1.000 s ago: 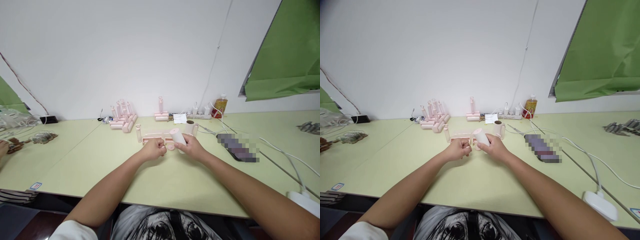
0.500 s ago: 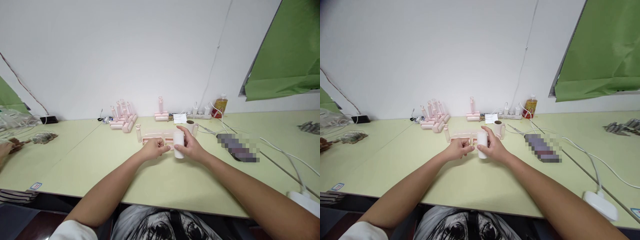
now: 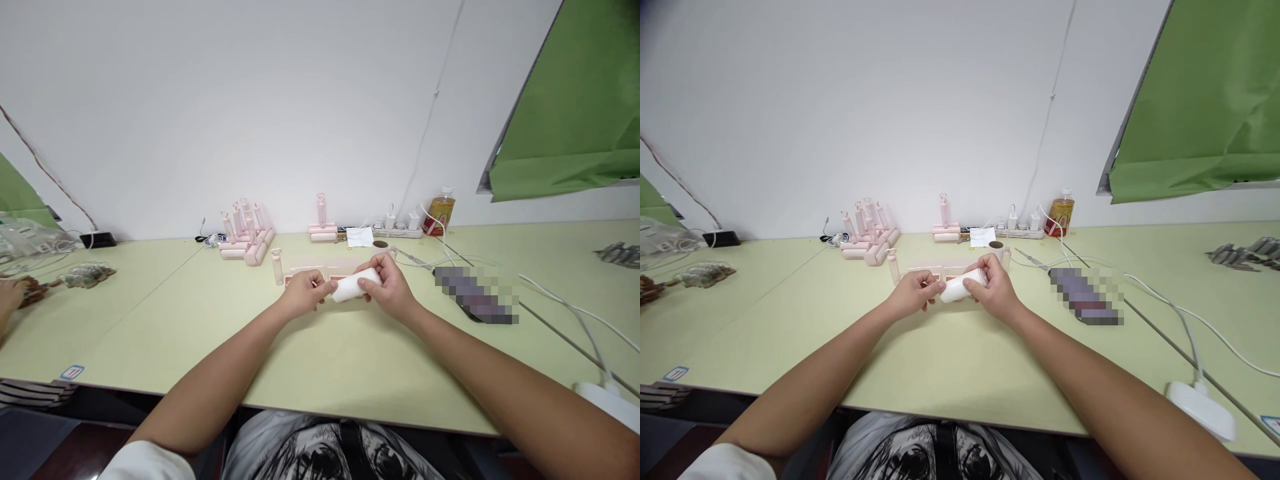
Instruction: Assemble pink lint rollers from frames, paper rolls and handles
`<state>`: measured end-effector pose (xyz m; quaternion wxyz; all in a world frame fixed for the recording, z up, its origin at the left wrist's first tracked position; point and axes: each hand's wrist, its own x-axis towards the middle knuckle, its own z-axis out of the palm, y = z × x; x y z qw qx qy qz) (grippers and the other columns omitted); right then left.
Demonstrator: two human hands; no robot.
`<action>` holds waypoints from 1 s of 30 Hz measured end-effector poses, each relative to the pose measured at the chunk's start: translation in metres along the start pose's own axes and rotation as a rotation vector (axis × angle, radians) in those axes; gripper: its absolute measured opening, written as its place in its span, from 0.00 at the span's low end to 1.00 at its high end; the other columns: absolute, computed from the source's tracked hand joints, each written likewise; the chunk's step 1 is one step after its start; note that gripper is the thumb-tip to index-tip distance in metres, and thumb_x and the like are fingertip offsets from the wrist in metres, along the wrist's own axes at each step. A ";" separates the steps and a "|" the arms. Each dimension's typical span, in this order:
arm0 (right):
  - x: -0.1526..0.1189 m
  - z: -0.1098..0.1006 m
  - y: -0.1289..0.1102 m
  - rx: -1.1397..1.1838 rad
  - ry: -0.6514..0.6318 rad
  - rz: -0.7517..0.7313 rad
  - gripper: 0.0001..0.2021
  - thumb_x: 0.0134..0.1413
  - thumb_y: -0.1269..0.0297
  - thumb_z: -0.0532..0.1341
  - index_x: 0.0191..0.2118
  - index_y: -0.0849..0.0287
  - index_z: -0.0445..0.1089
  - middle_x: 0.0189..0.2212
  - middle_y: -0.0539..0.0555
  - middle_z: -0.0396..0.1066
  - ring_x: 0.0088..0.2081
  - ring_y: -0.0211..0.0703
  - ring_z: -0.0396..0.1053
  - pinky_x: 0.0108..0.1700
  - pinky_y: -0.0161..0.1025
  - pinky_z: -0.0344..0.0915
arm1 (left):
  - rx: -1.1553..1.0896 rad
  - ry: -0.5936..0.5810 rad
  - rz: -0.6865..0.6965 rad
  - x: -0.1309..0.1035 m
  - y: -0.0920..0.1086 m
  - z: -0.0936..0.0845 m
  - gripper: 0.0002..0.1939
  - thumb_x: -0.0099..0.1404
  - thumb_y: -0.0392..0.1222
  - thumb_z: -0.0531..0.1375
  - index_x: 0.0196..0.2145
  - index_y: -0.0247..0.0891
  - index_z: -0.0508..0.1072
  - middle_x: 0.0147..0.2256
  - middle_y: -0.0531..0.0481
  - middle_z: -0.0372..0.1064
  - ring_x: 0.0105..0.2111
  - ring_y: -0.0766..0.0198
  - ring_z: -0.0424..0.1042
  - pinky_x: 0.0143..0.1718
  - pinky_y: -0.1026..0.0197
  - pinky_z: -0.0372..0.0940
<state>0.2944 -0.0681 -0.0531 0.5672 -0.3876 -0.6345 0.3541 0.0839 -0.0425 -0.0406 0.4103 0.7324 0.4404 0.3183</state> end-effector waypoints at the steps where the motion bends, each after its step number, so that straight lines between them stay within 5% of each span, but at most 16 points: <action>1: 0.000 0.000 0.000 0.033 0.004 -0.004 0.18 0.48 0.58 0.64 0.36 0.53 0.51 0.36 0.51 0.69 0.24 0.38 0.67 0.20 0.35 0.63 | -0.023 0.011 0.009 0.001 -0.001 0.000 0.21 0.58 0.58 0.60 0.26 0.37 0.62 0.24 0.51 0.67 0.24 0.66 0.71 0.17 0.69 0.63; 30: -0.001 0.004 -0.002 0.109 -0.026 0.074 0.10 0.44 0.62 0.62 0.35 0.58 0.66 0.32 0.52 0.69 0.30 0.43 0.70 0.29 0.43 0.73 | -0.317 0.043 0.064 0.004 -0.003 0.003 0.20 0.58 0.58 0.60 0.28 0.35 0.67 0.22 0.51 0.68 0.22 0.67 0.70 0.17 0.67 0.66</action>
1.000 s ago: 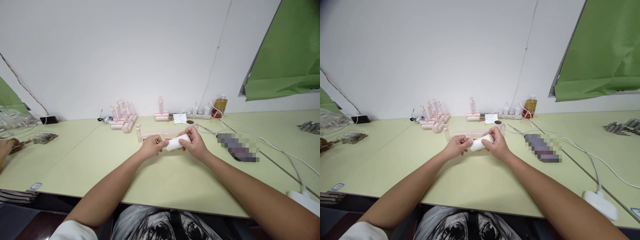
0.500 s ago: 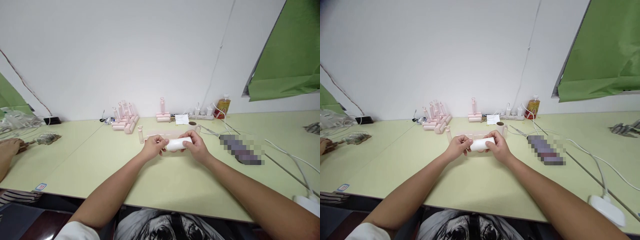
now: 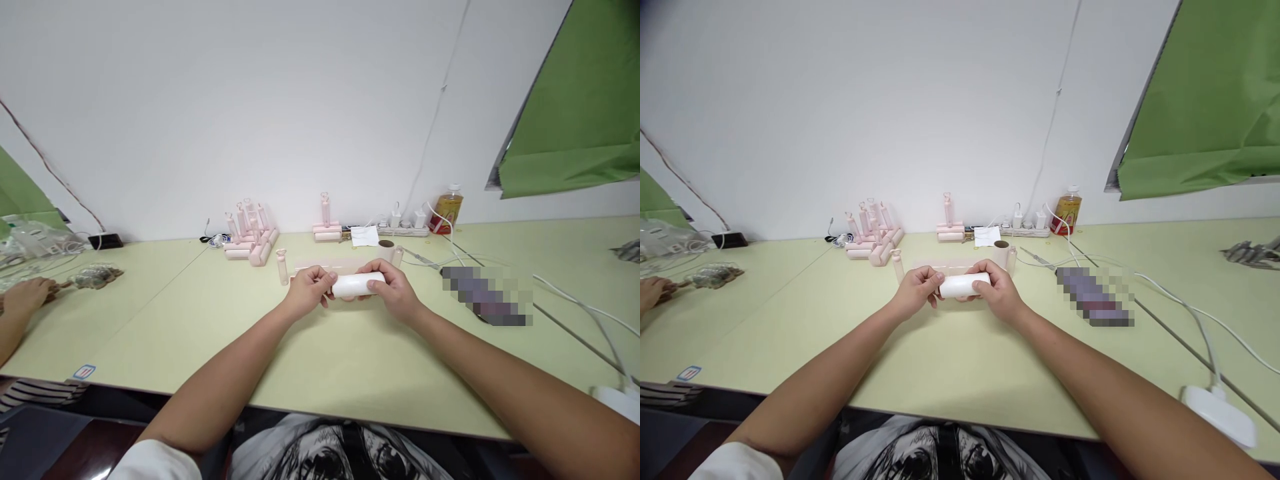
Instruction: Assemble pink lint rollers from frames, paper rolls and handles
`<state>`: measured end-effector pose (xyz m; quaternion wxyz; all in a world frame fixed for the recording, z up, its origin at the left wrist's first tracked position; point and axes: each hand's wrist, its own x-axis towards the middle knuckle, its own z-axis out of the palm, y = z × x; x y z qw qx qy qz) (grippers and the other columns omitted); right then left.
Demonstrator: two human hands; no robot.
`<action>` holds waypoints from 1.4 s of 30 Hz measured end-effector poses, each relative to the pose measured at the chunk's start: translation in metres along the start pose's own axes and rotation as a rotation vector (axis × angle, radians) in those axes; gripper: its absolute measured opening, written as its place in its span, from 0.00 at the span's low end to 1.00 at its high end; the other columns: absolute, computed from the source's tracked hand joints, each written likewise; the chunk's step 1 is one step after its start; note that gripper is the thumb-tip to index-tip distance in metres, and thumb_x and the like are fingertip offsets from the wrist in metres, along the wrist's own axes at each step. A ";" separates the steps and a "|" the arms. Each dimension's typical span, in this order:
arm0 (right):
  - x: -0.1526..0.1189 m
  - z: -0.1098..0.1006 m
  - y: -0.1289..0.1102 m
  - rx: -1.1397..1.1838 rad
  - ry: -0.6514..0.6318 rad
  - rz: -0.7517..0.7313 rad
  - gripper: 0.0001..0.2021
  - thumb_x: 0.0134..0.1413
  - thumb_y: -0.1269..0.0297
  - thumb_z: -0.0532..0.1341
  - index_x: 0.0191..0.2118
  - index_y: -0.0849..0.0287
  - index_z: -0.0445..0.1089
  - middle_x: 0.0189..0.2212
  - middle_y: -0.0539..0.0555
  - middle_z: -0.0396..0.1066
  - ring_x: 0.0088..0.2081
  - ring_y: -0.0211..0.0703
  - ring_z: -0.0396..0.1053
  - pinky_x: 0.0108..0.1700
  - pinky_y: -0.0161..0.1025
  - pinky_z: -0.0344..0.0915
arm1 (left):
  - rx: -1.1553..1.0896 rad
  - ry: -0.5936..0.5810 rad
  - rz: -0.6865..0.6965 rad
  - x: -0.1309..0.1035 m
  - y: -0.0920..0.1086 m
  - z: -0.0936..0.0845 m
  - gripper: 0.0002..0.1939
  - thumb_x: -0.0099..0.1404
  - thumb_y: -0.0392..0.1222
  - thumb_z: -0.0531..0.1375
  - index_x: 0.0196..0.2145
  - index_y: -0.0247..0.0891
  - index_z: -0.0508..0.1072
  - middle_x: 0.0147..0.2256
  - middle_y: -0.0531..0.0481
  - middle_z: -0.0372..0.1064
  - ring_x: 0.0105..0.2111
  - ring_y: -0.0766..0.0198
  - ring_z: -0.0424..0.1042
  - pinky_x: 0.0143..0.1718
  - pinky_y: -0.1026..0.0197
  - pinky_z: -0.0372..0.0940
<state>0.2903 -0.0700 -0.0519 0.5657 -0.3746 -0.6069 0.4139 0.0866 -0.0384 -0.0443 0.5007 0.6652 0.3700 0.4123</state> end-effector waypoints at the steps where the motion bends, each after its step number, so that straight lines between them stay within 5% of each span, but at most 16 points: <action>1: 0.000 0.000 -0.001 -0.002 -0.009 0.002 0.10 0.44 0.62 0.61 0.35 0.58 0.66 0.32 0.52 0.69 0.30 0.44 0.70 0.29 0.43 0.73 | -0.004 0.001 0.001 0.000 0.000 0.000 0.21 0.58 0.58 0.60 0.28 0.35 0.67 0.22 0.51 0.68 0.21 0.68 0.69 0.18 0.67 0.66; 29: 0.000 0.001 -0.003 -0.064 -0.069 0.024 0.12 0.46 0.62 0.59 0.38 0.58 0.65 0.33 0.51 0.68 0.31 0.43 0.71 0.34 0.42 0.70 | -0.095 0.063 -0.016 0.002 0.007 0.000 0.11 0.58 0.45 0.59 0.27 0.37 0.62 0.19 0.55 0.65 0.18 0.67 0.70 0.14 0.68 0.62; 42: 0.003 -0.001 0.000 0.185 0.047 0.138 0.14 0.45 0.61 0.62 0.39 0.58 0.66 0.32 0.50 0.68 0.29 0.44 0.73 0.32 0.44 0.70 | -0.096 0.095 0.071 0.000 0.007 0.000 0.21 0.64 0.59 0.53 0.34 0.36 0.65 0.27 0.52 0.64 0.25 0.67 0.71 0.18 0.68 0.64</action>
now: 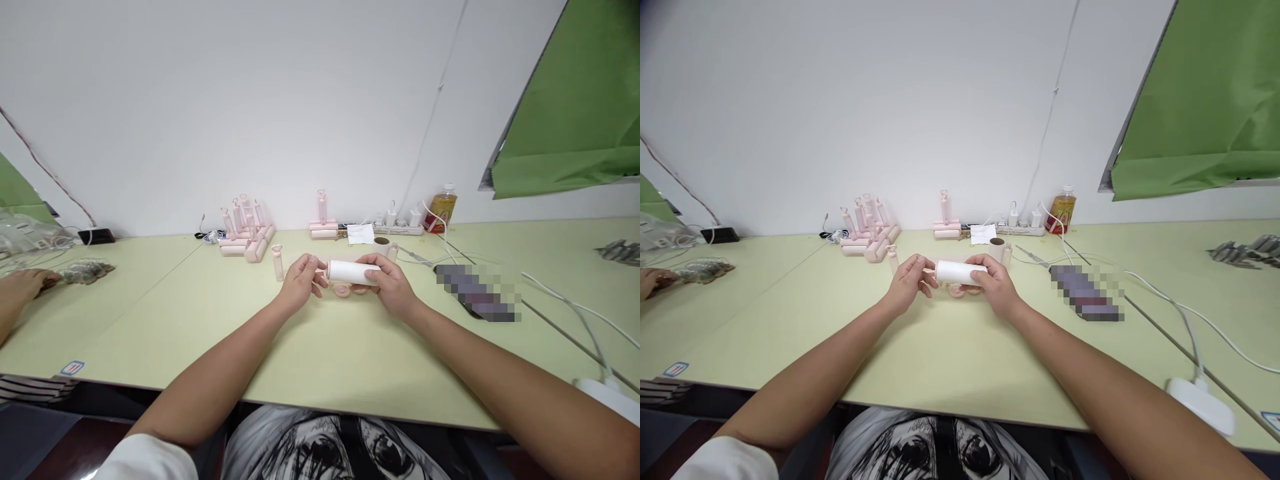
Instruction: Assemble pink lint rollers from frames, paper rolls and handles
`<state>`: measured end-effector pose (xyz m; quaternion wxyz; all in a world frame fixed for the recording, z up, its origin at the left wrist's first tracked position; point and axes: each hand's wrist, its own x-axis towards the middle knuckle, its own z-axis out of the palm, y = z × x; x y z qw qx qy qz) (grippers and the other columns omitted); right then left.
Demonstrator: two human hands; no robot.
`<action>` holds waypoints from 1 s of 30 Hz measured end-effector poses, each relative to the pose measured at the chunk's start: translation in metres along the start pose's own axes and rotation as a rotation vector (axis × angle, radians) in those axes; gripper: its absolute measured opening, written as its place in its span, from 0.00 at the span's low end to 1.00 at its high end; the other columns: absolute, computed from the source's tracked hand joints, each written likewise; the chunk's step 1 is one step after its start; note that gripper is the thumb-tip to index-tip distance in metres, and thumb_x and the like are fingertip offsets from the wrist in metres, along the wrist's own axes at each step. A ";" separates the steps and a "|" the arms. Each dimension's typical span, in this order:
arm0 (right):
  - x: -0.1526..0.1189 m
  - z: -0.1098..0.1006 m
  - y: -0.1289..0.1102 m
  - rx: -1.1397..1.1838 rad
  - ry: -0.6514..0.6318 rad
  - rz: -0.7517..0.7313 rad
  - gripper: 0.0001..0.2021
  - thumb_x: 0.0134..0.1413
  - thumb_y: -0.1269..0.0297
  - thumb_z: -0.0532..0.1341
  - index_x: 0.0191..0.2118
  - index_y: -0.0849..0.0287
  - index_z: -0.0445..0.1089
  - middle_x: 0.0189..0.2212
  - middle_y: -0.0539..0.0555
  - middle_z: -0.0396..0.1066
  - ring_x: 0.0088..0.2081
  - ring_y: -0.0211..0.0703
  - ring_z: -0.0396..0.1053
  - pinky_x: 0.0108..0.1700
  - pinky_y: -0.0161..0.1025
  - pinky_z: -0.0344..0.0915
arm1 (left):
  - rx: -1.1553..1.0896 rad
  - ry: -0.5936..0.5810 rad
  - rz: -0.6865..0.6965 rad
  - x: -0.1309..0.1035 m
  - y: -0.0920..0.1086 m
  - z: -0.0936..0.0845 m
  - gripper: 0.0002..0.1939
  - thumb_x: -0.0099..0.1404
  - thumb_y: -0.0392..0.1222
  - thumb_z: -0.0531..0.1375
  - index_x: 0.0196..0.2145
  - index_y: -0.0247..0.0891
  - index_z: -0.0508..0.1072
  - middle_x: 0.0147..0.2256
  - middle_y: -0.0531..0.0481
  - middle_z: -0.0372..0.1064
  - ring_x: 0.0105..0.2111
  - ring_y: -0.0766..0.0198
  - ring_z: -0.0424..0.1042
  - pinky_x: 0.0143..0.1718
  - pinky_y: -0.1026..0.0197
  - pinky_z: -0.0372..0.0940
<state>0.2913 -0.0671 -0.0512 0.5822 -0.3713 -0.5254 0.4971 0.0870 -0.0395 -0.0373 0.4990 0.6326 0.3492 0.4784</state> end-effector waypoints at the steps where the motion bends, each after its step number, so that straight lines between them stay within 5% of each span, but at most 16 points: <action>1: 0.001 -0.001 0.000 0.026 0.021 -0.001 0.14 0.44 0.61 0.62 0.39 0.58 0.66 0.32 0.50 0.68 0.29 0.44 0.72 0.32 0.44 0.71 | 0.021 0.022 0.033 0.000 -0.001 0.000 0.19 0.64 0.58 0.52 0.36 0.37 0.64 0.28 0.52 0.64 0.26 0.67 0.70 0.18 0.68 0.64; 13: 0.006 -0.004 0.003 0.116 0.133 -0.031 0.11 0.45 0.63 0.62 0.38 0.56 0.67 0.32 0.49 0.70 0.31 0.47 0.73 0.34 0.46 0.70 | 0.245 0.092 0.251 -0.006 -0.008 -0.001 0.23 0.62 0.48 0.59 0.52 0.43 0.58 0.48 0.46 0.58 0.31 0.71 0.63 0.26 0.67 0.63; 19: 0.006 -0.004 0.004 0.110 0.132 -0.039 0.11 0.45 0.63 0.62 0.38 0.56 0.68 0.33 0.50 0.70 0.34 0.45 0.72 0.34 0.44 0.71 | 0.316 -0.060 0.288 -0.008 -0.014 0.000 0.25 0.63 0.48 0.59 0.55 0.44 0.57 0.48 0.46 0.60 0.32 0.70 0.64 0.28 0.67 0.63; 26: 0.005 -0.002 0.002 0.093 0.127 -0.036 0.11 0.45 0.63 0.62 0.37 0.57 0.68 0.32 0.49 0.70 0.32 0.44 0.71 0.33 0.43 0.70 | 0.400 -0.041 0.377 -0.010 -0.009 0.000 0.18 0.64 0.46 0.57 0.51 0.42 0.66 0.49 0.45 0.60 0.36 0.67 0.67 0.31 0.65 0.66; 30: 0.004 -0.002 0.002 0.084 0.129 -0.038 0.11 0.45 0.63 0.62 0.37 0.57 0.68 0.32 0.49 0.70 0.31 0.44 0.71 0.33 0.44 0.70 | 0.350 -0.040 0.364 -0.009 -0.011 0.000 0.22 0.64 0.45 0.58 0.55 0.44 0.62 0.52 0.44 0.60 0.35 0.68 0.68 0.29 0.65 0.66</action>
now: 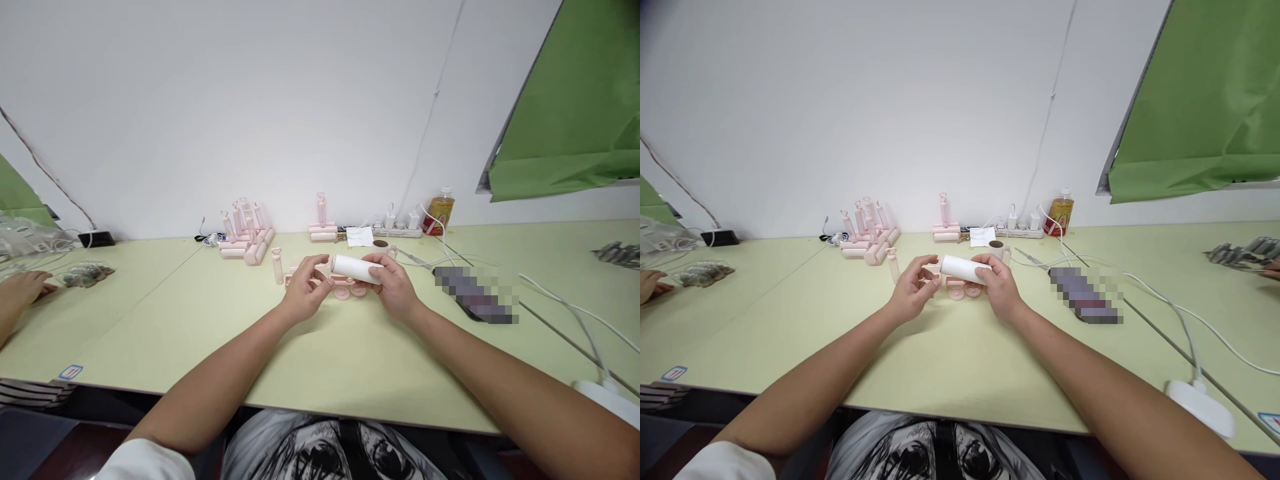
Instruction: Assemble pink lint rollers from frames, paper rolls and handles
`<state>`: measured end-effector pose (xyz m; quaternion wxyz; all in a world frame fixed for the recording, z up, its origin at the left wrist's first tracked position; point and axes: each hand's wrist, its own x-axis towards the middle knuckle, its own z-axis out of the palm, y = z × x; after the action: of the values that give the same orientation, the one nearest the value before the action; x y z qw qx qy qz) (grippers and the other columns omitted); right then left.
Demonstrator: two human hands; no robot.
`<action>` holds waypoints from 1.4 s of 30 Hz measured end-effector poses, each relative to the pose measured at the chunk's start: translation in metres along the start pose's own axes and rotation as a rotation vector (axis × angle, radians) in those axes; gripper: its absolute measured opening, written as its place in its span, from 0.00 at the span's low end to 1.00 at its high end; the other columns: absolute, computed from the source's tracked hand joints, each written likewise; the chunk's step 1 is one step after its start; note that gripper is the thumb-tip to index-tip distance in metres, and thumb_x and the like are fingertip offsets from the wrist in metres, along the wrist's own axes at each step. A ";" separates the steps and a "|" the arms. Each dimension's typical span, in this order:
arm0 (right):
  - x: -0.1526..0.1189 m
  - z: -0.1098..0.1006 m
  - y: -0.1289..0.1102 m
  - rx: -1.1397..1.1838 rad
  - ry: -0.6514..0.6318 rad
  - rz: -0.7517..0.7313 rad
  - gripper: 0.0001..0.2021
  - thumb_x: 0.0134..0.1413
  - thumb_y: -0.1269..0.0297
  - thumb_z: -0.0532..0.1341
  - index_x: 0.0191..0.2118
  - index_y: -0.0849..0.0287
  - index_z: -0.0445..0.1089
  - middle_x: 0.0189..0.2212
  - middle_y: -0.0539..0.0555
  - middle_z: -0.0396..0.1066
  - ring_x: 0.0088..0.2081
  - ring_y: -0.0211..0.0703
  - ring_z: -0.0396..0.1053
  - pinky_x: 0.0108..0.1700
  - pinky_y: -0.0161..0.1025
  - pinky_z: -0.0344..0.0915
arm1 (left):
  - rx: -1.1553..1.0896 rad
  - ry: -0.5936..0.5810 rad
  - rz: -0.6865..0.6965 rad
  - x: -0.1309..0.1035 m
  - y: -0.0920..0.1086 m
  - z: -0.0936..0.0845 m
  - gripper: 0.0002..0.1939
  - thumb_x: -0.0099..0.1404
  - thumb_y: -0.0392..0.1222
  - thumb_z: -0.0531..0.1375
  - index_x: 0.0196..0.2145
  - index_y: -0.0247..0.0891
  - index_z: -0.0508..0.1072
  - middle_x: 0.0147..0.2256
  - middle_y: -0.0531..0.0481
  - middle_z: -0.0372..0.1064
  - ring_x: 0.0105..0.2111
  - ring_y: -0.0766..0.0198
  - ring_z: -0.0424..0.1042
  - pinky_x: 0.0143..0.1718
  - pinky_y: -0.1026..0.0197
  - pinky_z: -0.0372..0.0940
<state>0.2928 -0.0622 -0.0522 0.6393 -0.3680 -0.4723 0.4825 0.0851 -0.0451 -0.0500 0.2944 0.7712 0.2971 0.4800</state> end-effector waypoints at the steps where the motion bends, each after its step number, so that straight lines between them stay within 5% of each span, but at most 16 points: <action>1: 0.000 0.000 0.000 -0.001 -0.001 0.000 0.11 0.45 0.63 0.62 0.37 0.57 0.68 0.32 0.49 0.70 0.30 0.43 0.71 0.33 0.44 0.70 | -0.017 -0.002 -0.009 0.000 -0.001 0.000 0.24 0.64 0.45 0.58 0.57 0.44 0.60 0.52 0.44 0.61 0.35 0.68 0.67 0.28 0.66 0.66; 16: 0.000 0.000 0.000 -0.021 -0.001 -0.004 0.11 0.46 0.62 0.62 0.38 0.56 0.68 0.33 0.49 0.69 0.30 0.43 0.70 0.34 0.44 0.70 | -0.005 -0.001 0.030 0.000 0.002 0.000 0.18 0.64 0.43 0.57 0.51 0.42 0.67 0.51 0.43 0.62 0.37 0.65 0.69 0.29 0.65 0.68; 32: -0.001 0.001 -0.001 -0.028 0.002 -0.004 0.11 0.44 0.62 0.62 0.37 0.56 0.68 0.34 0.50 0.69 0.33 0.44 0.70 0.34 0.43 0.70 | 0.040 0.017 0.021 0.000 0.004 -0.001 0.19 0.63 0.43 0.57 0.52 0.43 0.64 0.51 0.44 0.61 0.38 0.66 0.69 0.29 0.66 0.67; 42: 0.000 0.001 -0.003 0.033 0.035 0.028 0.13 0.45 0.61 0.61 0.39 0.56 0.65 0.30 0.49 0.71 0.28 0.45 0.73 0.33 0.45 0.70 | -0.053 0.372 -0.085 0.003 0.003 0.003 0.36 0.58 0.40 0.58 0.61 0.47 0.47 0.58 0.40 0.47 0.44 0.62 0.65 0.30 0.65 0.67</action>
<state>0.2925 -0.0625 -0.0495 0.6468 -0.3723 -0.4477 0.4925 0.0892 -0.0452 -0.0473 0.2747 0.6479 0.3661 0.6088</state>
